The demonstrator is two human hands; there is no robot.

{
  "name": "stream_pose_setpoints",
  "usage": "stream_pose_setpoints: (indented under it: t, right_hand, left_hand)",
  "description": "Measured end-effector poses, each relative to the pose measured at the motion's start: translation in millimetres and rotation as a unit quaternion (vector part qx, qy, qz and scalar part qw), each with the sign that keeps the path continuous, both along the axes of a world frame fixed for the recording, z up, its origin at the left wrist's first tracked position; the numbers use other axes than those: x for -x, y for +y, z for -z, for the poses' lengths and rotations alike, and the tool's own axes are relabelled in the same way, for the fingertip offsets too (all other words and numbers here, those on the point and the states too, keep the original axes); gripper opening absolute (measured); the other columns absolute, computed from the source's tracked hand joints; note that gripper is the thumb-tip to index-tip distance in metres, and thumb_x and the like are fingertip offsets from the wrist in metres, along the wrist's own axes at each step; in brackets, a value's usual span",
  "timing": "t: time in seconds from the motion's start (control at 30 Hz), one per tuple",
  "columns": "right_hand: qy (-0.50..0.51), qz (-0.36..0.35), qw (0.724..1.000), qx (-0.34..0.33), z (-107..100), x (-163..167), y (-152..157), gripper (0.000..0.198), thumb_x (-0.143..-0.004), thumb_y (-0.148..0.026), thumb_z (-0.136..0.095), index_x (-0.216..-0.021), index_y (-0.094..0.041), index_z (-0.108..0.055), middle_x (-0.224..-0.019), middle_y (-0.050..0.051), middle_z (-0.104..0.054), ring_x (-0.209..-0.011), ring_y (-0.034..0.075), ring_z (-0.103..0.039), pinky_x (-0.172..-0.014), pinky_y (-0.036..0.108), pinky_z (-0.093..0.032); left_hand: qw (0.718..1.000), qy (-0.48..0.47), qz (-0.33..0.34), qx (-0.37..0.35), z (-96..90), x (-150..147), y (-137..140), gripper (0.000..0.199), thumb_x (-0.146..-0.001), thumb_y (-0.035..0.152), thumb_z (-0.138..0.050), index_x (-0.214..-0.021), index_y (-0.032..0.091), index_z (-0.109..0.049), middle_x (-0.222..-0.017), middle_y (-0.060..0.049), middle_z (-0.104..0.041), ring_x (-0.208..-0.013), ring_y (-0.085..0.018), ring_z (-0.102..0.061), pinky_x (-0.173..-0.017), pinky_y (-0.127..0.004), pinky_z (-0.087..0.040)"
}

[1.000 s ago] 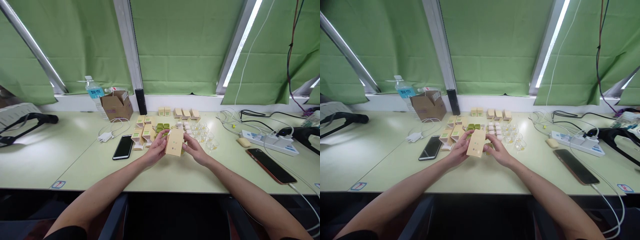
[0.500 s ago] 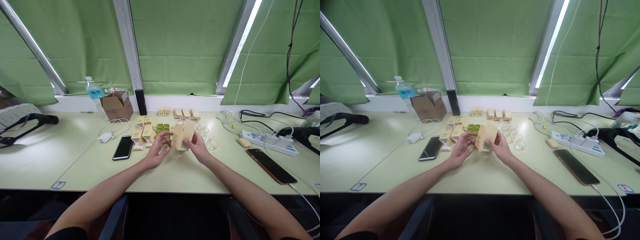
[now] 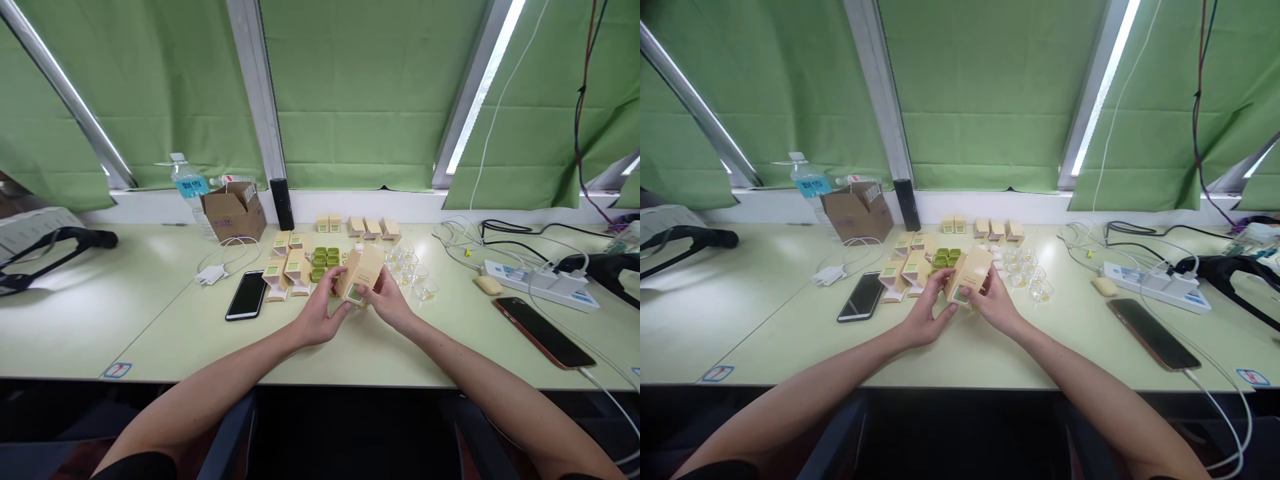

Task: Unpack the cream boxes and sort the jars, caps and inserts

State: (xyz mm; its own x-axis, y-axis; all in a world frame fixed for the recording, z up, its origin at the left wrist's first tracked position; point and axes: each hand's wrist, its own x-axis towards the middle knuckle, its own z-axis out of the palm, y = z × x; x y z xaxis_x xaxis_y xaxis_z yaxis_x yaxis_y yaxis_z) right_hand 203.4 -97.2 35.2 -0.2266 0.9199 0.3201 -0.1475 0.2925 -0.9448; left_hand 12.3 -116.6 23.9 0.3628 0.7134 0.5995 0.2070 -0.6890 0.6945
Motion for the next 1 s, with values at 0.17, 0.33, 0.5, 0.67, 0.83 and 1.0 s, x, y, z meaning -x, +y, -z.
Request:
stream_pose_setpoints:
  t: [0.17, 0.33, 0.5, 0.67, 0.83, 1.0]
  right_hand:
    - [0.000, -0.001, 1.000, -0.007, -0.6, 0.3, -2.6, 0.070, -0.074, -0.062, -0.083, -0.126, -0.030, -0.049, -0.128, 0.010, -0.070, -0.117, 0.027, -0.069, -0.093, 0.042, -0.061]
    - [0.020, -0.050, 0.998, -0.015, -3.1, -1.1, -6.9, 0.066, -0.079, -0.060, -0.081, -0.129, -0.030, -0.050, -0.129, 0.009, -0.071, -0.121, 0.026, -0.068, -0.100, 0.043, -0.059]
    - [0.028, -0.067, 0.997, 0.003, -2.4, -1.4, -7.2, 0.062, -0.078, -0.053, -0.085, -0.124, -0.028, -0.051, -0.118, 0.009, -0.076, -0.114, 0.028, -0.072, -0.095, 0.045, -0.061]
    - [0.027, -0.058, 0.998, 0.012, 0.1, -0.6, -6.3, 0.065, -0.075, -0.052, -0.087, -0.123, -0.029, -0.050, -0.113, 0.008, -0.078, -0.112, 0.028, -0.074, -0.093, 0.046, -0.062]
    - [0.035, -0.046, 0.998, 0.026, -2.1, -2.1, -3.6, 0.060, -0.077, -0.058, -0.084, -0.117, -0.028, -0.051, -0.104, 0.007, -0.080, -0.099, 0.028, -0.077, -0.081, 0.045, -0.064]
    - [0.042, -0.045, 0.998, 0.025, -5.1, -3.0, -1.6, 0.061, -0.075, -0.058, -0.085, -0.116, -0.028, -0.052, -0.102, 0.006, -0.081, -0.097, 0.028, -0.078, -0.081, 0.044, -0.064]
  left_hand:
    - [1.000, 0.006, 0.005, -0.013, -2.9, -0.4, -3.1, 0.062, -0.098, 0.032, -0.058, -0.153, 0.022, -0.031, -0.148, -0.017, -0.045, -0.136, -0.032, -0.046, -0.116, -0.050, -0.039]
    - [1.000, -0.010, 0.011, -0.009, -2.8, 0.1, -1.7, 0.060, -0.098, 0.030, -0.057, -0.151, 0.022, -0.031, -0.145, -0.017, -0.046, -0.136, -0.032, -0.047, -0.117, -0.051, -0.039]
    - [0.998, -0.045, 0.047, 0.000, -3.6, 0.6, 1.1, 0.054, -0.097, 0.028, -0.053, -0.147, 0.022, -0.033, -0.141, -0.015, -0.048, -0.133, -0.031, -0.048, -0.115, -0.051, -0.040]
    - [0.998, -0.052, 0.046, 0.006, -3.4, 0.4, 1.5, 0.058, -0.090, 0.021, -0.057, -0.144, 0.022, -0.036, -0.137, -0.014, -0.051, -0.130, -0.031, -0.051, -0.113, -0.051, -0.042]
    - [0.998, -0.039, 0.045, -0.001, -2.5, 1.9, 3.5, 0.072, -0.081, 0.011, -0.059, -0.147, 0.024, -0.034, -0.141, -0.014, -0.051, -0.133, -0.032, -0.050, -0.116, -0.054, -0.040]
    - [0.997, -0.043, 0.063, 0.004, -3.4, 3.6, 4.0, 0.063, -0.093, 0.023, -0.058, -0.151, 0.024, -0.032, -0.149, -0.015, -0.047, -0.138, -0.032, -0.047, -0.118, -0.053, -0.039]
